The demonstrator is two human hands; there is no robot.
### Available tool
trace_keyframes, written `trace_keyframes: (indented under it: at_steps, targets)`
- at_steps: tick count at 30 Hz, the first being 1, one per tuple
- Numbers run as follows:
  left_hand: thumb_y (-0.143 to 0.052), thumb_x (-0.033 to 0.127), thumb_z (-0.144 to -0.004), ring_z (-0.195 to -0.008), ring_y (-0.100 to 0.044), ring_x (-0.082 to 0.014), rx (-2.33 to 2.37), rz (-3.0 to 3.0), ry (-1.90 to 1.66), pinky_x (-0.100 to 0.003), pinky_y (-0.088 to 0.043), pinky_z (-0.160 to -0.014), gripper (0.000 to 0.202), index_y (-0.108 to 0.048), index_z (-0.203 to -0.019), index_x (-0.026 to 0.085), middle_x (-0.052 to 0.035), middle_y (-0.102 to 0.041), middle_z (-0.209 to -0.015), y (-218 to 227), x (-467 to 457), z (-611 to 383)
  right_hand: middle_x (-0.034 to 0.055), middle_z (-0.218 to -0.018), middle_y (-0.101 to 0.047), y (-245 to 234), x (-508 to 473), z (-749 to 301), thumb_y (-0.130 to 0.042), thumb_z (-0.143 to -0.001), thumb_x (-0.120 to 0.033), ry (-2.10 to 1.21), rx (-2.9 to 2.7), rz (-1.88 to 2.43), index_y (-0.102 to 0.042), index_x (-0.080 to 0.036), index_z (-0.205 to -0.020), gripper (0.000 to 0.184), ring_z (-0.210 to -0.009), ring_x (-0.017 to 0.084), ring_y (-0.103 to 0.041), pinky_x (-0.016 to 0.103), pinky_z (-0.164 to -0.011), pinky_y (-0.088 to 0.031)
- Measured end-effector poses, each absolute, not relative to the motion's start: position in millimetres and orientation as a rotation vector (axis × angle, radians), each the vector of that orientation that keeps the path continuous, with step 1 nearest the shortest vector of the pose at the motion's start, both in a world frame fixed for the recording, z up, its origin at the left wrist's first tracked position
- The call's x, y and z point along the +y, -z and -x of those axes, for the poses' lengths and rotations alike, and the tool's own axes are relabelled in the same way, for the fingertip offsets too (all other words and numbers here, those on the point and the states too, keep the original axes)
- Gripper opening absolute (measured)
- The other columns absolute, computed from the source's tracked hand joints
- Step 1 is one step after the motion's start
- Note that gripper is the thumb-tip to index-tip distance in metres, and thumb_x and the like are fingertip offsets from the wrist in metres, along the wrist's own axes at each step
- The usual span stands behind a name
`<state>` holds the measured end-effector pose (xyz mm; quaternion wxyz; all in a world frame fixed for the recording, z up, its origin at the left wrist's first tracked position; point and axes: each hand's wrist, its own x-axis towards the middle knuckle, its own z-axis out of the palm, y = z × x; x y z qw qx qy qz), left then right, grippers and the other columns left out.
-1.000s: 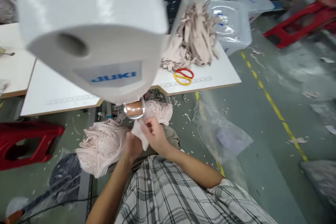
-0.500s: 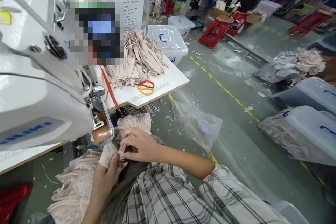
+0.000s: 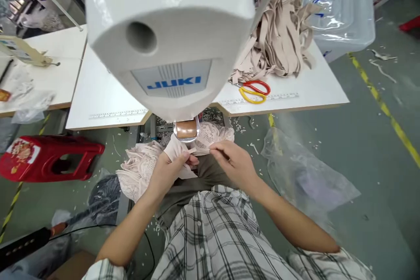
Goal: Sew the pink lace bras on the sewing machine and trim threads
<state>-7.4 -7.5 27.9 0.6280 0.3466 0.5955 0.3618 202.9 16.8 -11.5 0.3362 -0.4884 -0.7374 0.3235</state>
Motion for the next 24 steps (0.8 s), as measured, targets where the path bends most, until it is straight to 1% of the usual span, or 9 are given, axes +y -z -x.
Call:
trace_keyframes:
  at_steps: [3,6,8,13,16,19,21,24]
  targets:
    - [-0.070,0.043,-0.085,-0.076,-0.066,-0.0166,1.344,-0.734,-0.956,-0.026,-0.054,-0.070,0.031,-0.075,-0.088,0.013,-0.0077,-0.074,-0.084,-17.8,-10.2,-1.2,0.0013,-0.091,-0.072,9.4,8.3,-185.0,-0.056,-0.095,-0.024,-0.782,-1.933,1.128,-0.065,-0.023,-0.099,0.009,-0.084,0.014,-0.066,0.026,-0.073,-0.048]
    - [-0.075,0.036,-0.081,-0.079,-0.066,-0.0151,1.291,-0.673,-1.112,-0.026,-0.054,-0.077,0.023,-0.074,-0.090,0.015,-0.0038,-0.073,-0.085,-10.1,-11.2,-12.0,0.0021,-0.091,-0.073,7.7,6.5,-171.0,-0.056,-0.095,-0.022,-0.760,-1.890,1.076,-0.066,-0.023,-0.098,0.011,-0.085,0.015,-0.066,0.028,-0.074,-0.050]
    - [-0.077,0.034,-0.080,-0.083,-0.067,-0.0158,1.247,-0.637,-1.168,-0.029,-0.055,-0.081,0.023,-0.074,-0.095,0.016,-0.0031,-0.074,-0.090,-7.4,-11.8,-17.2,0.0030,-0.090,-0.073,7.7,8.0,-167.2,-0.053,-0.097,-0.023,-0.789,-1.875,1.107,-0.067,-0.024,-0.097,0.014,-0.085,0.017,-0.066,0.029,-0.075,-0.051]
    - [-0.072,0.036,-0.084,-0.094,-0.069,-0.0206,1.332,-0.736,-1.131,-0.033,-0.055,-0.087,0.028,-0.074,-0.103,0.015,-0.0070,-0.075,-0.101,-8.0,-14.8,-19.8,0.0032,-0.089,-0.072,11.2,9.8,-168.2,-0.053,-0.097,-0.027,-0.839,-1.819,1.187,-0.067,-0.024,-0.094,0.015,-0.085,0.018,-0.066,0.031,-0.074,-0.051]
    - [-0.069,0.037,-0.086,-0.100,-0.068,-0.0230,1.436,-0.848,-1.084,-0.033,-0.055,-0.088,0.030,-0.074,-0.105,0.015,-0.0080,-0.075,-0.103,-10.5,-16.1,-19.4,0.0029,-0.090,-0.072,13.1,9.0,-168.0,-0.054,-0.096,-0.027,-0.835,-1.800,1.183,-0.067,-0.024,-0.093,0.014,-0.086,0.017,-0.066,0.030,-0.075,-0.051]
    - [-0.067,0.037,-0.088,-0.104,-0.068,-0.0247,1.476,-0.897,-1.056,-0.034,-0.055,-0.089,0.031,-0.073,-0.110,0.015,-0.0088,-0.075,-0.107,-11.5,-16.9,-20.6,0.0024,-0.089,-0.071,13.5,10.1,-167.6,-0.056,-0.096,-0.028,-0.891,-1.788,1.235,-0.068,-0.024,-0.094,0.013,-0.082,0.017,-0.065,0.029,-0.072,-0.049]
    - [-0.066,0.036,-0.089,-0.105,-0.069,-0.0254,1.480,-0.907,-1.046,-0.034,-0.055,-0.089,0.031,-0.072,-0.110,0.015,-0.0091,-0.075,-0.108,-10.9,-17.5,-21.0,0.0013,-0.086,-0.070,12.7,13.0,-169.3,-0.058,-0.094,-0.029,-0.968,-1.778,1.286,-0.069,-0.024,-0.092,0.012,-0.077,0.015,-0.063,0.028,-0.068,-0.047]
    - [-0.066,0.034,-0.088,-0.102,-0.069,-0.0252,1.491,-0.983,-1.010,-0.034,-0.055,-0.088,0.027,-0.074,-0.106,0.014,-0.0085,-0.076,-0.104,-9.4,-18.3,-18.6,-0.0007,-0.081,-0.067,9.7,20.2,-175.9,-0.062,-0.090,-0.026,-1.125,-1.796,1.297,-0.068,-0.023,-0.087,0.008,-0.072,0.013,-0.059,0.026,-0.065,-0.042]
